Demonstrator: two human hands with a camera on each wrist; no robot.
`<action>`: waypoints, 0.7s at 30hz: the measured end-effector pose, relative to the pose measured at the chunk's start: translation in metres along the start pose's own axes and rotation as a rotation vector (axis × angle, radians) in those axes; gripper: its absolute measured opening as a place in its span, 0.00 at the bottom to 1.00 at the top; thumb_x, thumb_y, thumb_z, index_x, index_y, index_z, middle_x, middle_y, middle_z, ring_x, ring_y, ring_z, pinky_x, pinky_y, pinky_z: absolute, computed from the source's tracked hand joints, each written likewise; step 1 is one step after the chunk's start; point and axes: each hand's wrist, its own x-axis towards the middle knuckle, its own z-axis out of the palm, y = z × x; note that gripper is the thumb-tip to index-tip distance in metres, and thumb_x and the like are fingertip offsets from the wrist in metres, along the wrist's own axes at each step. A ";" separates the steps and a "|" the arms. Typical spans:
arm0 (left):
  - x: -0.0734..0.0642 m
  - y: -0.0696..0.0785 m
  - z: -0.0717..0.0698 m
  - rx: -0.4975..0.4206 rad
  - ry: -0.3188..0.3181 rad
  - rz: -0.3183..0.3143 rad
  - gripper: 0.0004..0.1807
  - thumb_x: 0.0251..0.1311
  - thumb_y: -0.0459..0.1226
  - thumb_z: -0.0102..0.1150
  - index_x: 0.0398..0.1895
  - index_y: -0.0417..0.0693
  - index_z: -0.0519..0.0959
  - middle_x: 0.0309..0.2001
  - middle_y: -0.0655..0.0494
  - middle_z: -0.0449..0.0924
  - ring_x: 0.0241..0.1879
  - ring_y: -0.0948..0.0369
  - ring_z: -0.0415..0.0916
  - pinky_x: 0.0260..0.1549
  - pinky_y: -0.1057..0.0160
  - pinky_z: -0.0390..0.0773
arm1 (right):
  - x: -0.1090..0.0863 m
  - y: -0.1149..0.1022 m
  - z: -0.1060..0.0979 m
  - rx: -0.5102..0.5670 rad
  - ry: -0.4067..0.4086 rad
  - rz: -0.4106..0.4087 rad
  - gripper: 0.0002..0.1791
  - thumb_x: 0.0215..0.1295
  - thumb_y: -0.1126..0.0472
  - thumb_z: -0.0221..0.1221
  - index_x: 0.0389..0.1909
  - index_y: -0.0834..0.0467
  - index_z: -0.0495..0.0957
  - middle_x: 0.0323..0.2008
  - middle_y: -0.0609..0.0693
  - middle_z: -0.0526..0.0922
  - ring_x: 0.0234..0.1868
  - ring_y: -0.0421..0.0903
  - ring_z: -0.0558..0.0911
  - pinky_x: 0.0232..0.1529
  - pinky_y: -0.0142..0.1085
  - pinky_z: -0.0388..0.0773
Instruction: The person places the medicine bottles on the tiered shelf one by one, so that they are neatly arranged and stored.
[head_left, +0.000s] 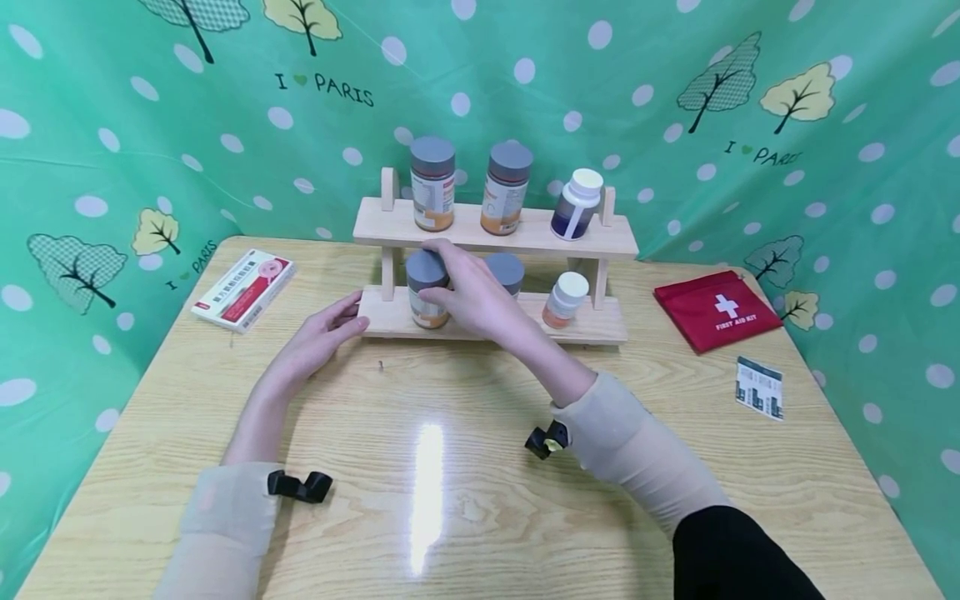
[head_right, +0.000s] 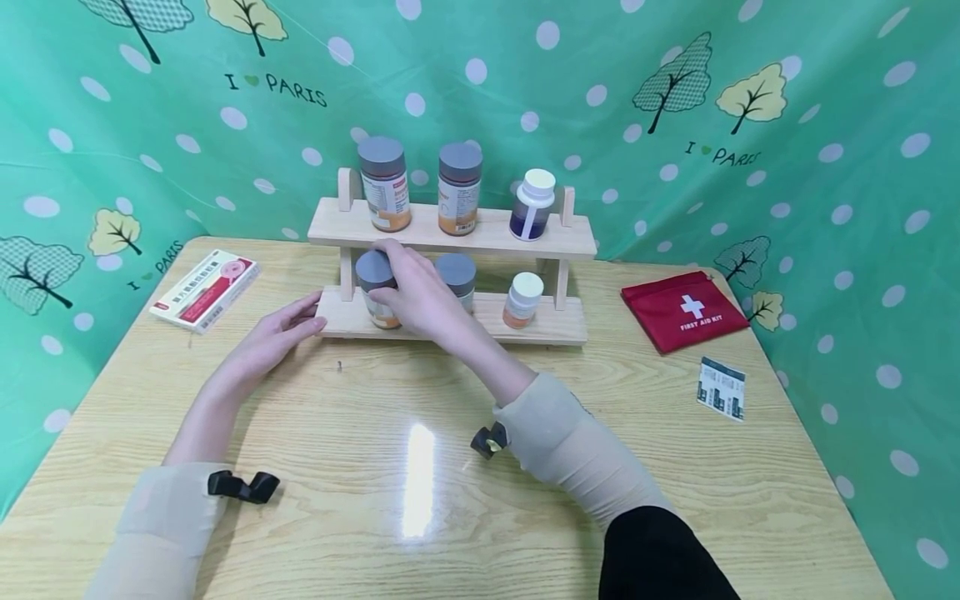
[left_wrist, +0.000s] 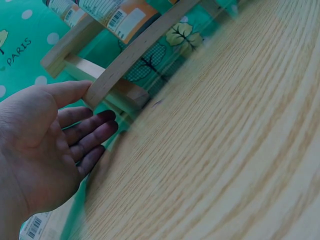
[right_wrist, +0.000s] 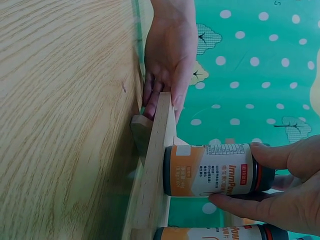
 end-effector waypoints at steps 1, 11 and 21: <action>0.000 0.000 0.000 0.002 0.000 0.000 0.42 0.76 0.55 0.51 0.85 0.56 0.47 0.81 0.40 0.53 0.82 0.43 0.49 0.81 0.40 0.49 | 0.000 0.000 0.000 0.002 0.002 0.000 0.35 0.72 0.57 0.64 0.76 0.53 0.62 0.68 0.54 0.76 0.69 0.49 0.76 0.68 0.45 0.76; 0.001 0.000 0.001 0.001 -0.001 0.002 0.42 0.76 0.55 0.51 0.85 0.56 0.47 0.81 0.39 0.54 0.82 0.43 0.49 0.81 0.40 0.49 | 0.001 0.003 0.001 0.002 0.019 0.010 0.36 0.72 0.56 0.64 0.77 0.52 0.62 0.69 0.53 0.75 0.70 0.49 0.76 0.69 0.45 0.76; 0.000 0.001 0.000 -0.005 -0.007 0.001 0.42 0.76 0.54 0.51 0.85 0.55 0.46 0.81 0.40 0.52 0.82 0.44 0.48 0.81 0.40 0.48 | 0.001 0.003 0.003 -0.029 0.018 0.014 0.37 0.72 0.56 0.64 0.78 0.53 0.61 0.71 0.54 0.74 0.71 0.50 0.74 0.70 0.45 0.76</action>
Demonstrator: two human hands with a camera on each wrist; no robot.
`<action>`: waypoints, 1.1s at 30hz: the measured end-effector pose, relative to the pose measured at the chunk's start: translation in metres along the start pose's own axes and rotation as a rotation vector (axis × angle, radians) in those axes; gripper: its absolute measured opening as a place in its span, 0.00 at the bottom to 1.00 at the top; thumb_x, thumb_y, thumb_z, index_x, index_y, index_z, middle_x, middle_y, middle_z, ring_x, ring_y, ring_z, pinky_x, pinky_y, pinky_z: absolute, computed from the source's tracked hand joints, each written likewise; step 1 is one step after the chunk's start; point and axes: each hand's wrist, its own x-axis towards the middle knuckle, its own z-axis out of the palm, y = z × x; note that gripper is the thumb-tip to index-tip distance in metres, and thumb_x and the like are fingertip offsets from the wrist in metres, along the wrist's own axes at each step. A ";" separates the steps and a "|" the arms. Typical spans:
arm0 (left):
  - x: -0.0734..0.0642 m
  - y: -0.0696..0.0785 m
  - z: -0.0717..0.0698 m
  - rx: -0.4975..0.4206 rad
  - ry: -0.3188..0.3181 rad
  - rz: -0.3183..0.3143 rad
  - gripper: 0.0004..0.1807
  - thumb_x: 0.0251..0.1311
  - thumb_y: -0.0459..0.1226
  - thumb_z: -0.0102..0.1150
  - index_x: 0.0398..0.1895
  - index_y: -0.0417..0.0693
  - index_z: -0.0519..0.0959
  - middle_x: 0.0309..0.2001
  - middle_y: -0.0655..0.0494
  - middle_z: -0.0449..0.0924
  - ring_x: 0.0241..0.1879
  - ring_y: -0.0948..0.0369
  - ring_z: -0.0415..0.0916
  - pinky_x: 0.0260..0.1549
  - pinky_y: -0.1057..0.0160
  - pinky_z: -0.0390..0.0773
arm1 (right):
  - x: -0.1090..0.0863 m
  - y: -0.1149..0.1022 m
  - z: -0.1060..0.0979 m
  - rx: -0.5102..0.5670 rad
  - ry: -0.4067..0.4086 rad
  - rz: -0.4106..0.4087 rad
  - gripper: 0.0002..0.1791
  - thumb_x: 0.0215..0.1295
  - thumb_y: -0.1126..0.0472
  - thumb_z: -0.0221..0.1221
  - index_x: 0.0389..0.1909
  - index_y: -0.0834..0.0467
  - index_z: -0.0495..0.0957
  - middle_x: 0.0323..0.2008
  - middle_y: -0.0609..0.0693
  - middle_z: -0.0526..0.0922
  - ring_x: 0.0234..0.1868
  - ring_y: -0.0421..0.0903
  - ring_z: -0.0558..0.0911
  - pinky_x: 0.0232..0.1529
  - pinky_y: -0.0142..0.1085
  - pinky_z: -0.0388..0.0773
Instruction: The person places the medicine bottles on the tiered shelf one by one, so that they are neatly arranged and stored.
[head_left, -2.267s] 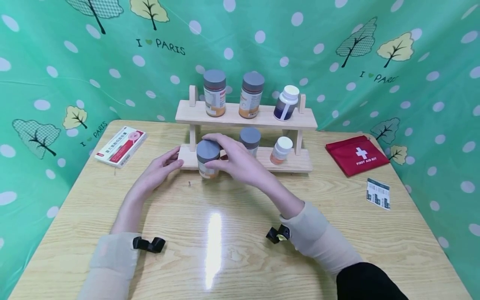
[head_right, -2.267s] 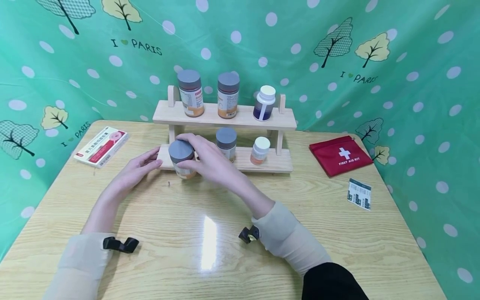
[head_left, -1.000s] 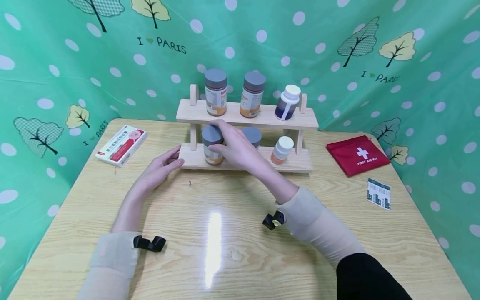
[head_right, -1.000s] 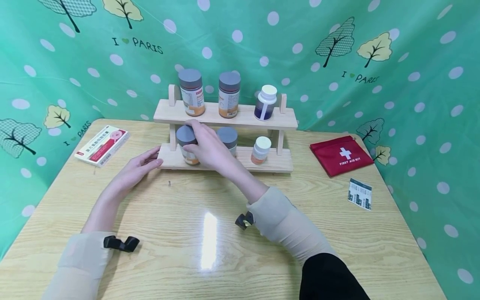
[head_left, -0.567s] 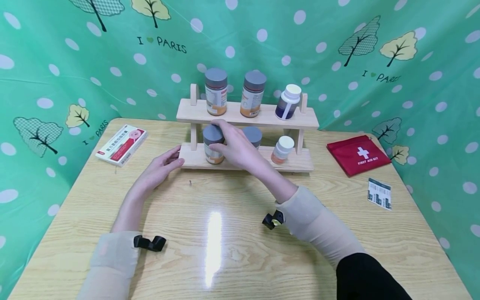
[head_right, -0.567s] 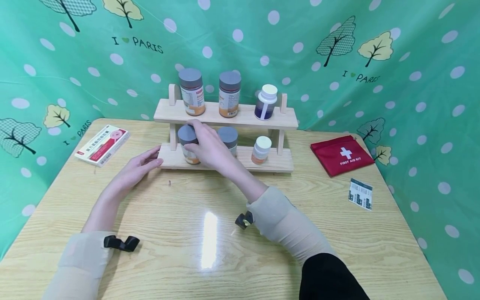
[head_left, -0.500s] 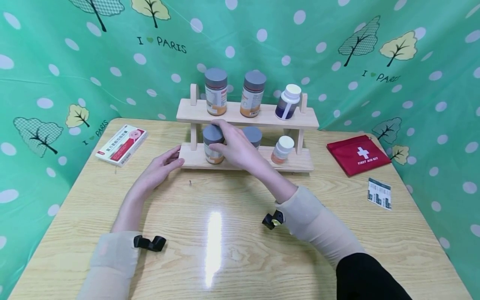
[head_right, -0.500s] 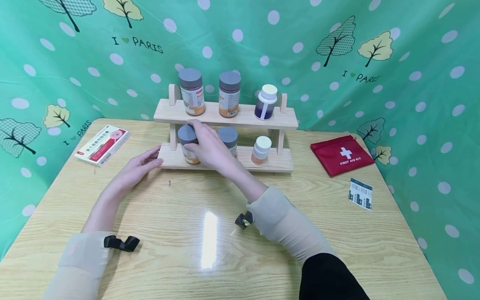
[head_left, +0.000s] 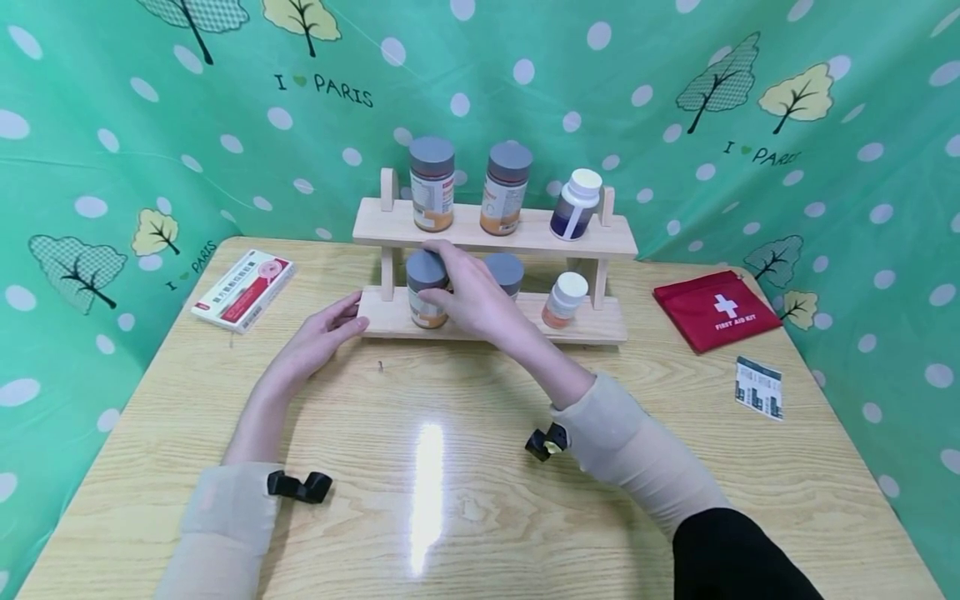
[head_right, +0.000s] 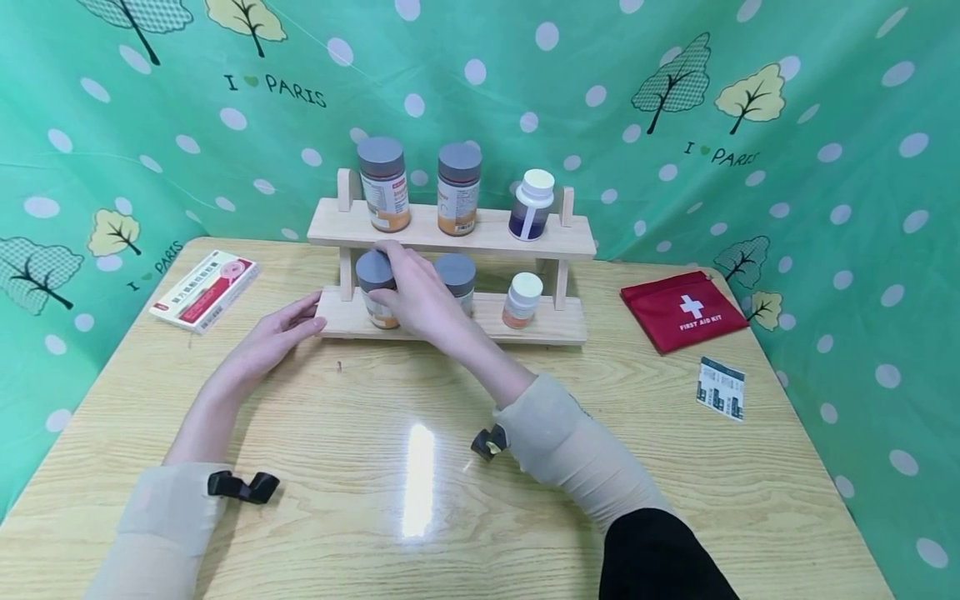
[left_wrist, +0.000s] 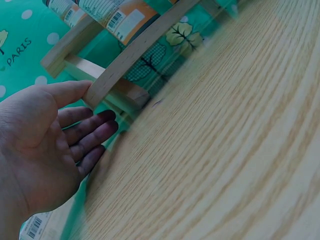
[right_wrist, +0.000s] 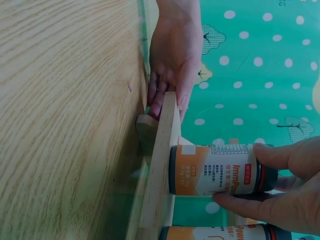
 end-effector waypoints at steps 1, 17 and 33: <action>0.000 0.000 0.000 0.000 -0.001 0.000 0.42 0.76 0.54 0.51 0.85 0.55 0.46 0.81 0.40 0.52 0.82 0.44 0.48 0.81 0.40 0.48 | 0.000 0.000 0.000 -0.001 -0.001 0.000 0.37 0.72 0.56 0.64 0.78 0.53 0.61 0.72 0.54 0.73 0.72 0.50 0.74 0.70 0.45 0.76; 0.001 -0.002 0.000 0.000 -0.004 0.000 0.42 0.76 0.55 0.51 0.85 0.56 0.46 0.81 0.39 0.53 0.82 0.44 0.49 0.81 0.40 0.49 | -0.004 -0.003 0.002 -0.023 0.011 0.009 0.40 0.71 0.55 0.65 0.79 0.52 0.58 0.73 0.54 0.71 0.73 0.50 0.72 0.71 0.45 0.75; 0.006 0.006 -0.005 0.159 0.026 0.077 0.39 0.78 0.48 0.51 0.84 0.49 0.49 0.77 0.36 0.61 0.75 0.40 0.63 0.76 0.39 0.61 | -0.034 -0.002 -0.017 -0.086 0.100 -0.131 0.38 0.70 0.55 0.66 0.77 0.50 0.63 0.73 0.51 0.70 0.71 0.47 0.72 0.67 0.43 0.77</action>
